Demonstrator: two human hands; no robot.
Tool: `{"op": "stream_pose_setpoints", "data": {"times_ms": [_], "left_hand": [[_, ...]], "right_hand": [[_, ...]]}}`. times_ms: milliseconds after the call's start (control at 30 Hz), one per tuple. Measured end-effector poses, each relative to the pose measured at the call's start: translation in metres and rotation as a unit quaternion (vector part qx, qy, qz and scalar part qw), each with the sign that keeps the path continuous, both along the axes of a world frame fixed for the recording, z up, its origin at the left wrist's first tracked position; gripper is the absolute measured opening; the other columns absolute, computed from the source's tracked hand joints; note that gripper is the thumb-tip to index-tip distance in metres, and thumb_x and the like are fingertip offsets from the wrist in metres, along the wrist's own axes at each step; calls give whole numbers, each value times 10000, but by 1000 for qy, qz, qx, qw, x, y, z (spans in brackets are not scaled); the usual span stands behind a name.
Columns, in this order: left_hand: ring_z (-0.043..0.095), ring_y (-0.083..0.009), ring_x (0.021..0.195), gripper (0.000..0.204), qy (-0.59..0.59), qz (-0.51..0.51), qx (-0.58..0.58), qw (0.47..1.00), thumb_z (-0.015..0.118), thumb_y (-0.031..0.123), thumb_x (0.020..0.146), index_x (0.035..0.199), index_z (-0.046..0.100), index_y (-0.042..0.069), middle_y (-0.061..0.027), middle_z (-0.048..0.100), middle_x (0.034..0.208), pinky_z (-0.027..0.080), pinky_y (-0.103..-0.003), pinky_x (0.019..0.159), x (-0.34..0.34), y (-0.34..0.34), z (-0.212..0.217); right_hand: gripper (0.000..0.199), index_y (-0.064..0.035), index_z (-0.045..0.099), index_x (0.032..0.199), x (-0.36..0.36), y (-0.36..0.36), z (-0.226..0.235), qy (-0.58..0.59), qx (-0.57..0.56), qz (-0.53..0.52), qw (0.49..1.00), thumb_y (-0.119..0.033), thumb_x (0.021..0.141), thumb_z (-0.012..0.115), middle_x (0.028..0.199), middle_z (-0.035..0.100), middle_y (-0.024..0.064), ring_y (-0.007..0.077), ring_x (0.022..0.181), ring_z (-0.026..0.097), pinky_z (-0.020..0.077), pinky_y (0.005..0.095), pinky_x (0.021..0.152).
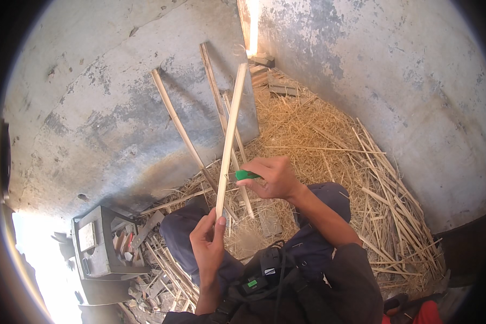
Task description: The person sits on a straw-covered floor and uses a green-handled knife to shave thin strips from a long bamboo stick. They hold the stick with their left hand and repeatedly scrape the blade along its length to remove the outer layer, producing fine shavings that fall onto the floor.
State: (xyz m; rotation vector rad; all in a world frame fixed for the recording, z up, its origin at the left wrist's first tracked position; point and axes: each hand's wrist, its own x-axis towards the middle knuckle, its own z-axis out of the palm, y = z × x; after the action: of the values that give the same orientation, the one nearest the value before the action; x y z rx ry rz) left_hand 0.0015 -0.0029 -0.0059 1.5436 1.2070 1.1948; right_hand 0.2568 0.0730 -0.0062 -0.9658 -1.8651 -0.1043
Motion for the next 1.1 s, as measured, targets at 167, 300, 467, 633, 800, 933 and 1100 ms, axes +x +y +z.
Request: {"op": "stream_pose_setpoints", "data": {"times_ms": [167,300,467,633,800,933,1100], "left_hand": [[580,-84,822,305,3,2,-8,1000,754,73,1037,1302,745,-77,-68,731,950,466,-257,710,-4,-7,-1],[568,-82,800,308,26,-3,-14,1000,755,77,1036,1302,746,-78,-66,709,918,455,-258,693,-8,-13,0],[553,-86,772,307,-2,-6,-31,999,755,92,1038,1291,744,-82,-61,682,879,436,-263,668,-13,-24,-9],[566,-84,796,318,6,-24,-63,998,756,97,1037,1308,744,-69,-52,696,900,444,-252,680,-20,-33,-9],[575,-80,806,305,-9,-28,-73,997,751,94,1042,1300,748,-68,-51,703,909,451,-250,688,-22,-45,-15],[590,-79,816,291,11,-39,-92,995,742,86,1046,1295,751,-65,-63,721,930,464,-253,697,-32,-51,-8],[583,-74,812,283,13,-38,-95,995,734,80,1049,1292,753,-63,-54,702,910,464,-252,695,-37,-54,-10]], "right_hand": [[336,-81,799,1017,4,-1,2,-1,-17,-6,1000,-399,932,863,877,793,56,225,693,762,587,341,594],[324,-64,802,1019,12,2,9,8,-19,-24,999,-373,941,859,890,801,79,244,697,766,598,348,611],[310,-45,807,1037,23,7,6,26,-23,-34,999,-342,957,847,876,795,100,262,682,760,585,356,602],[322,-59,816,1052,30,11,6,78,-54,-70,993,-368,965,844,816,768,86,194,601,686,513,330,547],[345,-66,821,1074,55,22,13,84,-57,-123,987,-400,990,818,747,737,75,151,565,626,467,314,525],[368,-69,823,1083,66,32,15,91,-63,-134,985,-428,1009,792,726,724,74,163,564,628,467,329,526],[392,-45,816,1070,65,37,18,53,-45,-128,989,-431,1032,759,676,672,78,167,559,596,442,339,524]]}}
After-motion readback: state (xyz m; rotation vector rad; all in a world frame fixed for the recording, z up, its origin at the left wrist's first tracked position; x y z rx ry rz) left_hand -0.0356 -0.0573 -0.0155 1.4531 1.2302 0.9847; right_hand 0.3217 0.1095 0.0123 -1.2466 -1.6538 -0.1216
